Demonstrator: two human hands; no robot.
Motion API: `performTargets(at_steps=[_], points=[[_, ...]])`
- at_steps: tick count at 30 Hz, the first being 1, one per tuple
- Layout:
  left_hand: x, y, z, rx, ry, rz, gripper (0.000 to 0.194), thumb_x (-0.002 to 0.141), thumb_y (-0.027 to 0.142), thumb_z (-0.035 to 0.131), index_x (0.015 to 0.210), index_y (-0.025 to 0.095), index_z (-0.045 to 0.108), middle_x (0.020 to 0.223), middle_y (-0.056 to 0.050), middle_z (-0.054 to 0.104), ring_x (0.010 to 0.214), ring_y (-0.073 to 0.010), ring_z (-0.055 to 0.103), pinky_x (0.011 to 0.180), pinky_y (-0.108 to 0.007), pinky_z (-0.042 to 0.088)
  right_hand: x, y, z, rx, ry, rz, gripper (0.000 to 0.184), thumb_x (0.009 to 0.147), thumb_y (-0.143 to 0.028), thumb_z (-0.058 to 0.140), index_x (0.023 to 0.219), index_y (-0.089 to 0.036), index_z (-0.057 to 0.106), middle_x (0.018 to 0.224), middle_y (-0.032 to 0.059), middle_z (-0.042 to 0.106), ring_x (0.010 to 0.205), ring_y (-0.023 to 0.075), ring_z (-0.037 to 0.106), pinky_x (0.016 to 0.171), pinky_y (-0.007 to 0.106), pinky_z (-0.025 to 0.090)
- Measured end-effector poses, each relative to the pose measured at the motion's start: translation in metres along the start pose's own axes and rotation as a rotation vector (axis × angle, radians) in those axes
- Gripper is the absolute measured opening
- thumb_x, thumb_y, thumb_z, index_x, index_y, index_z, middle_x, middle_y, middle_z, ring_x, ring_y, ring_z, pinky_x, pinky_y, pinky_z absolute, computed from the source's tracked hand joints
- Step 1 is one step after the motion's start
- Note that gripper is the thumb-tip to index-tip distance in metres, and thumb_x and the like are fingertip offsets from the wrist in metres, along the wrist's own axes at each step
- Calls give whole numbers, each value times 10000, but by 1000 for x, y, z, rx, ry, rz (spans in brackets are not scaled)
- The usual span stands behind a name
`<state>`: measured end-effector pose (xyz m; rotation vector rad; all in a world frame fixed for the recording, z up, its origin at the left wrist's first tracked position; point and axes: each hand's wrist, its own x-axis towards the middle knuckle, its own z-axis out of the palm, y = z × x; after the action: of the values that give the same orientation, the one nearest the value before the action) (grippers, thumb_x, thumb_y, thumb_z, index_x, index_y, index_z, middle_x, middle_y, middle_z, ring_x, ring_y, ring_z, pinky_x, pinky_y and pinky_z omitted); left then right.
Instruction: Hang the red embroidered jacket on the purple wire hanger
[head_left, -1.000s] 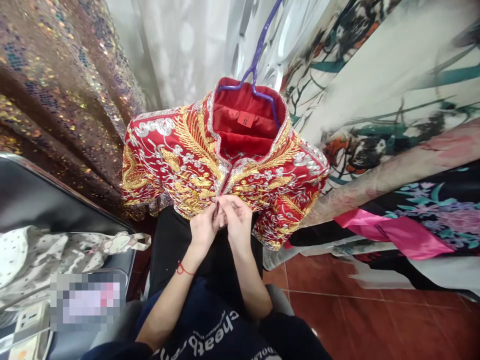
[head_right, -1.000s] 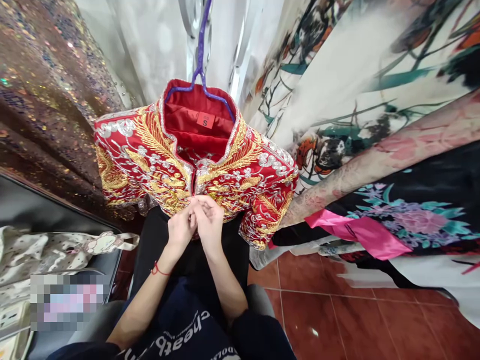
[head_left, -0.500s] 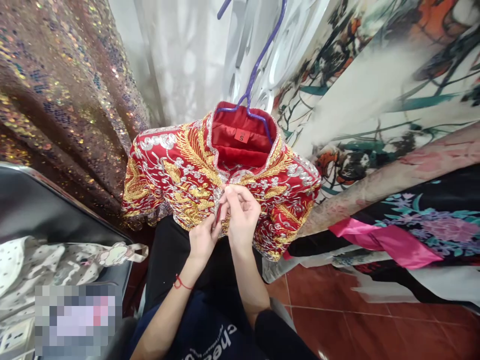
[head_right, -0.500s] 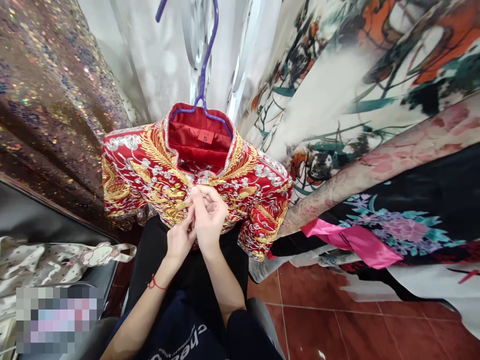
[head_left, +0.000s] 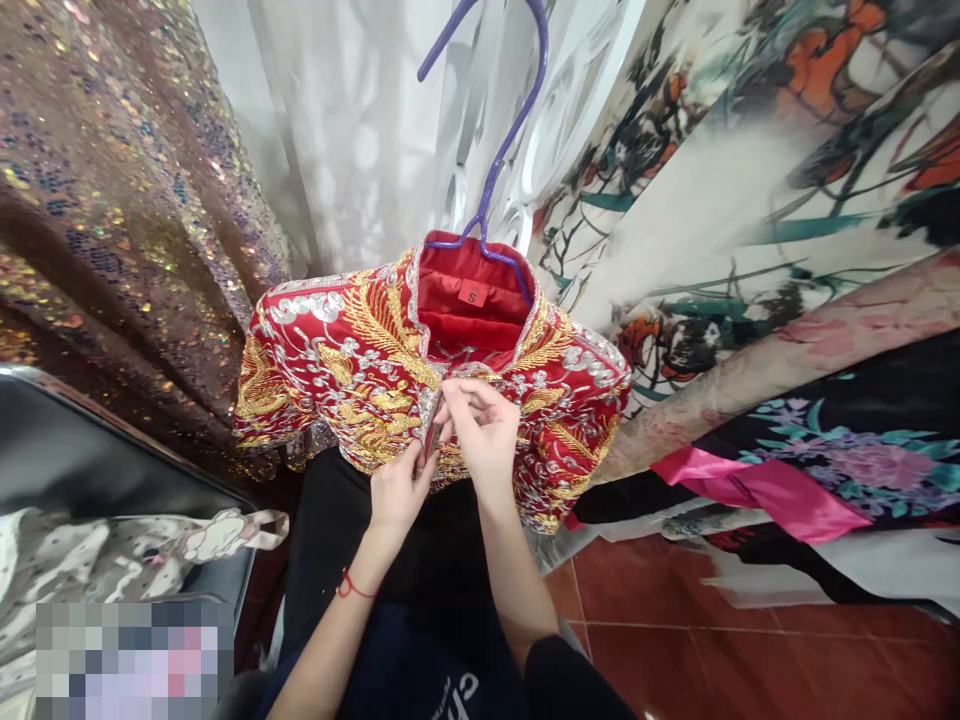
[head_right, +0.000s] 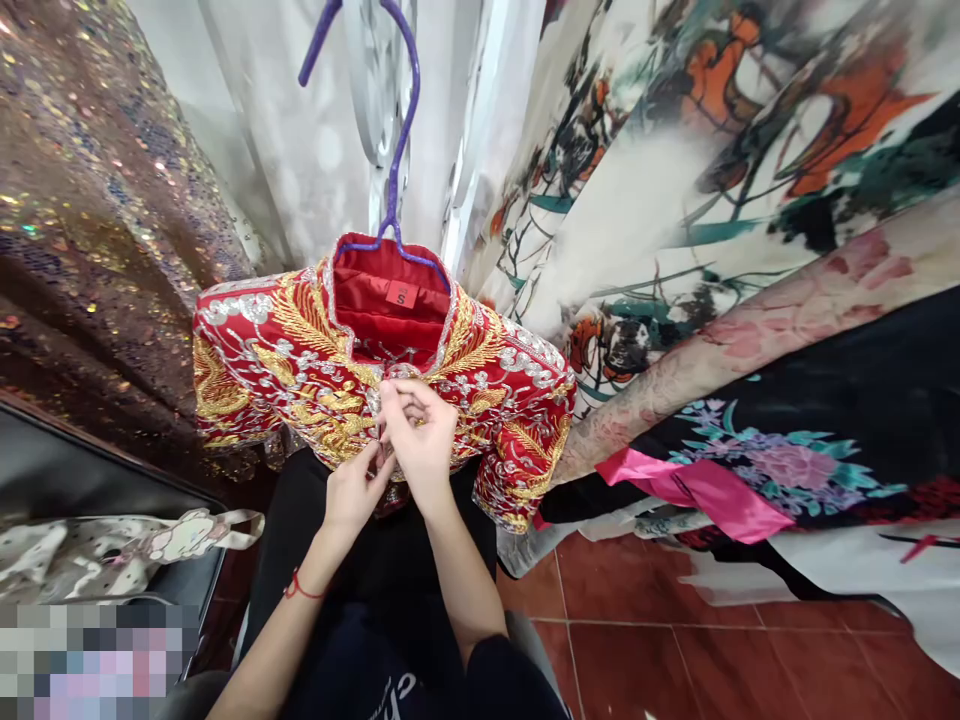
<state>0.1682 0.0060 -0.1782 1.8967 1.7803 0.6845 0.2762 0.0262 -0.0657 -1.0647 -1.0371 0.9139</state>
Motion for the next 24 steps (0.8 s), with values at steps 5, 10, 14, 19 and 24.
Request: performTargets(at_steps=[5,10,14,19,24], points=[[0,-5,-9,-71,12,98,334,976,443,513,744,205,546,665,21,634,579,-117,590,601,-220,368,18,1,-8,-136,-39,95,465,806,-604,714,627,-175,699,466,-25,584,374,74,502,394,193,411],[5,6,-29,-242,199,278,219,982,353,557,829,200,592,721,20,645,594,-95,594,602,-203,454,22,0,-7,-313,21,8,476,837,-592,674,582,-192,636,476,-31,563,416,80,496,450,206,403],[25,38,-83,-260,547,613,214,953,232,637,1164,194,645,962,-36,715,757,-106,657,687,-209,522,20,-3,-5,-347,31,-68,429,817,-550,694,593,-191,622,486,-45,527,441,72,447,480,212,378],[55,75,-143,112,557,790,283,995,306,602,1253,209,668,865,-8,758,667,-111,673,650,-227,512,19,-8,-7,-251,-8,-39,388,805,-526,702,626,-189,630,505,-41,531,433,76,436,461,223,355],[65,82,-149,241,561,833,209,1020,329,560,979,207,725,833,-9,774,699,-139,706,618,-252,478,24,-7,-7,-284,19,-76,439,837,-546,689,588,-193,608,487,-44,513,434,80,435,469,234,343]])
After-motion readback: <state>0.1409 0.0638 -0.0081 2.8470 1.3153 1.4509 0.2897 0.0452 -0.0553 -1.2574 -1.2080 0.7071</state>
